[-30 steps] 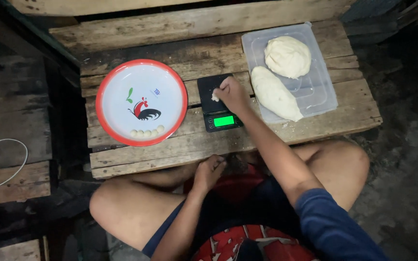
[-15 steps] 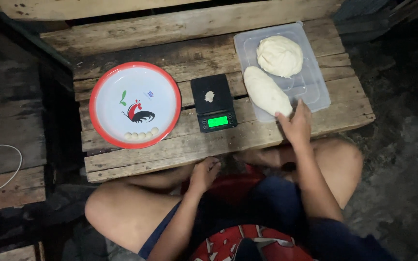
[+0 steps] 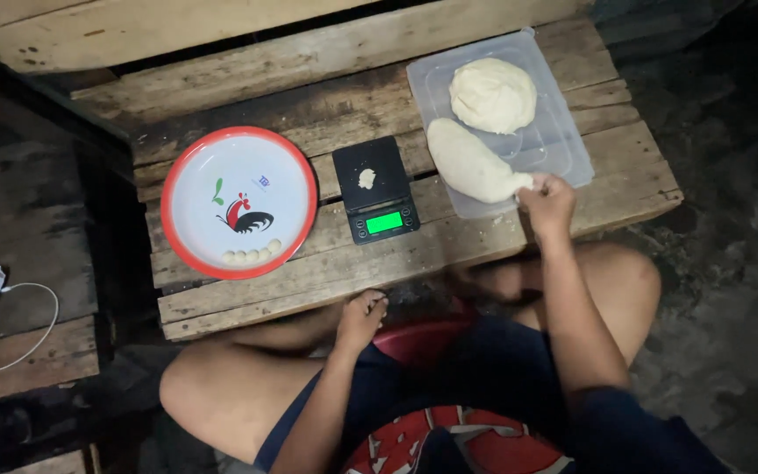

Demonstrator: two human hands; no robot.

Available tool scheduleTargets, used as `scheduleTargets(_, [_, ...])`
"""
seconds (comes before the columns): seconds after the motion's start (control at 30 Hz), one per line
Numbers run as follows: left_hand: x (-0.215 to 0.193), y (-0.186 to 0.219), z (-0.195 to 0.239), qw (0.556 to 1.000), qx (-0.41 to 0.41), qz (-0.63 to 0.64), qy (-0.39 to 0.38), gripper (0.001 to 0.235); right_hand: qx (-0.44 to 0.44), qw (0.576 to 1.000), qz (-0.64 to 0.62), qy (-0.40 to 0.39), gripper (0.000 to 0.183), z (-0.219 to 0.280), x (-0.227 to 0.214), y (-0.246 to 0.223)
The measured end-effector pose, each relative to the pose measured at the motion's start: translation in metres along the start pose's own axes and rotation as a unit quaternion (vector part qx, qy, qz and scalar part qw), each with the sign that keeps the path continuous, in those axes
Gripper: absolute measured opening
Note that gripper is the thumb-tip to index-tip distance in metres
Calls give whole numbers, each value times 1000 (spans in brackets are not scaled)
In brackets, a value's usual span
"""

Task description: The person sits on the floor and repeatedly pinches small pieces of dough from a larger mass, weighs each piece on a digital scale, rolls it into a ball, and places it on a plate. The process is repeated multiple times to create uniform dough portions.

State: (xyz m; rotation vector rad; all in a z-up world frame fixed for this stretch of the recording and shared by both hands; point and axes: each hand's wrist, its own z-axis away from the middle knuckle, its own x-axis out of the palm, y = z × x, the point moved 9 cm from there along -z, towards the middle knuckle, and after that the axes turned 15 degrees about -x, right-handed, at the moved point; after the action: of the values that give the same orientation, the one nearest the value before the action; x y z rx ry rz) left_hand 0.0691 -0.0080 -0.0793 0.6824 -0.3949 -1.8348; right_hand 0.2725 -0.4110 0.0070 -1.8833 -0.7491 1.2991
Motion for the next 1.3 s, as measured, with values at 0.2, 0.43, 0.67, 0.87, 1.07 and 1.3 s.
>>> scheduleTargets(0.2, [1, -3, -2, 1000, 10, -7, 14, 34, 112, 977, -155, 92, 34, -16, -1, 18])
scheduleTargets(0.43, [1, -4, -3, 1000, 19, 7, 12, 32, -21, 991, -86, -97, 46, 0, -1, -92])
scheduleTargets(0.67, [0, 13, 14, 999, 32, -19, 2, 33, -243, 966, 74, 48, 51, 13, 9, -143])
scheduleTargets(0.87, [0, 3, -8, 997, 67, -32, -7, 35, -302, 928, 112, -187, 45, 14, 169, -172])
scheduleTargets(1.07, [-10, 21, 18, 993, 69, -89, 27, 37, -395, 862, 118, -294, 60, 19, 257, -193])
scheduleTargets(1.3, [-8, 21, 16, 992, 75, -98, 22, 39, -238, 949, -15, -208, 27, 4, 264, -168])
